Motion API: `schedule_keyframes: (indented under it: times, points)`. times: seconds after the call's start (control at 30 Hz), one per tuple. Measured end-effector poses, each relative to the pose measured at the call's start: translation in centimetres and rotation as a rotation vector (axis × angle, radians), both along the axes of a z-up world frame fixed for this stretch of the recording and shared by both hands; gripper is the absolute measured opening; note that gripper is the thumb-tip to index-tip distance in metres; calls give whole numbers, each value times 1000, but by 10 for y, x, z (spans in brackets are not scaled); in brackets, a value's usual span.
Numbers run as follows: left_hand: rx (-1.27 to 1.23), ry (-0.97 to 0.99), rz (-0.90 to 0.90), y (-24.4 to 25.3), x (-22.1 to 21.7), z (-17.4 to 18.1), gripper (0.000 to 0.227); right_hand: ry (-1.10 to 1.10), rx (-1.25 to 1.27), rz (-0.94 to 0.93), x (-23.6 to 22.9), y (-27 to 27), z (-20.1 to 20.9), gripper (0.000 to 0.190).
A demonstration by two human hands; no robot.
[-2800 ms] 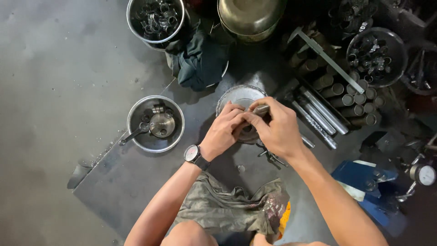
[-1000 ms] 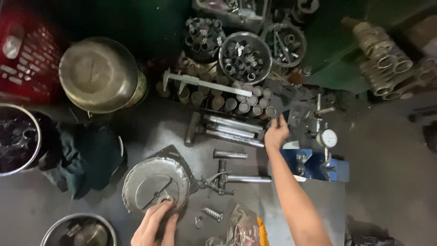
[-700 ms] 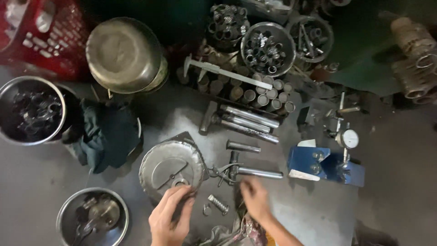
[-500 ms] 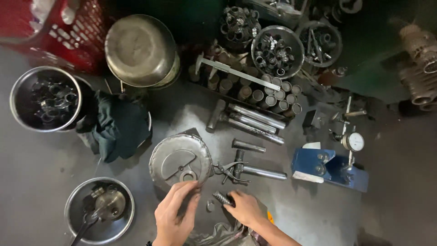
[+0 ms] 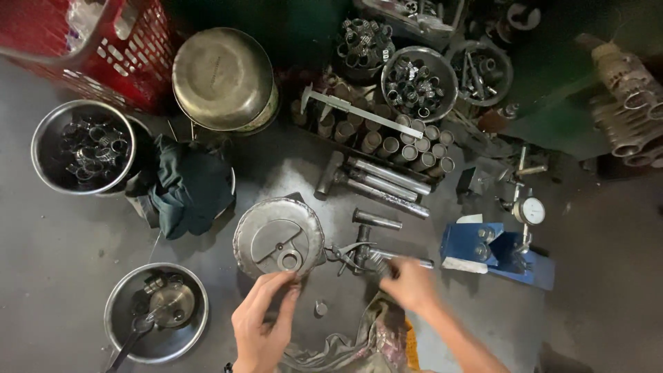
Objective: The person assembles a mechanical component by inserting a cylindrical metal piece into a larger housing and securing it with a hammer. They then wipe the assembly with a cloth and place it on a workbench.
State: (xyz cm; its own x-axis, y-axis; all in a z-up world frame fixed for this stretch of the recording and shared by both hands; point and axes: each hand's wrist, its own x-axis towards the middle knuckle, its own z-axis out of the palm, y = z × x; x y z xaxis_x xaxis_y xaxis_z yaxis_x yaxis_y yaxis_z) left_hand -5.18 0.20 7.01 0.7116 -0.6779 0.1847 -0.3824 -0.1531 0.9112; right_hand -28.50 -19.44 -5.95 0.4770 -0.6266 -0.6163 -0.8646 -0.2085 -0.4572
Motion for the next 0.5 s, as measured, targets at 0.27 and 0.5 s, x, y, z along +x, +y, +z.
schedule_keyframes:
  times: [0.27, 0.5]
  points:
    - [-49, 119, -100, -4, -8, 4, 27, 192, -491, 371, -4, -68, -50, 24]
    - [-133, 167, -28, 0, 5, 13, 26, -465, -144, 151, 91, 17, 99, 31]
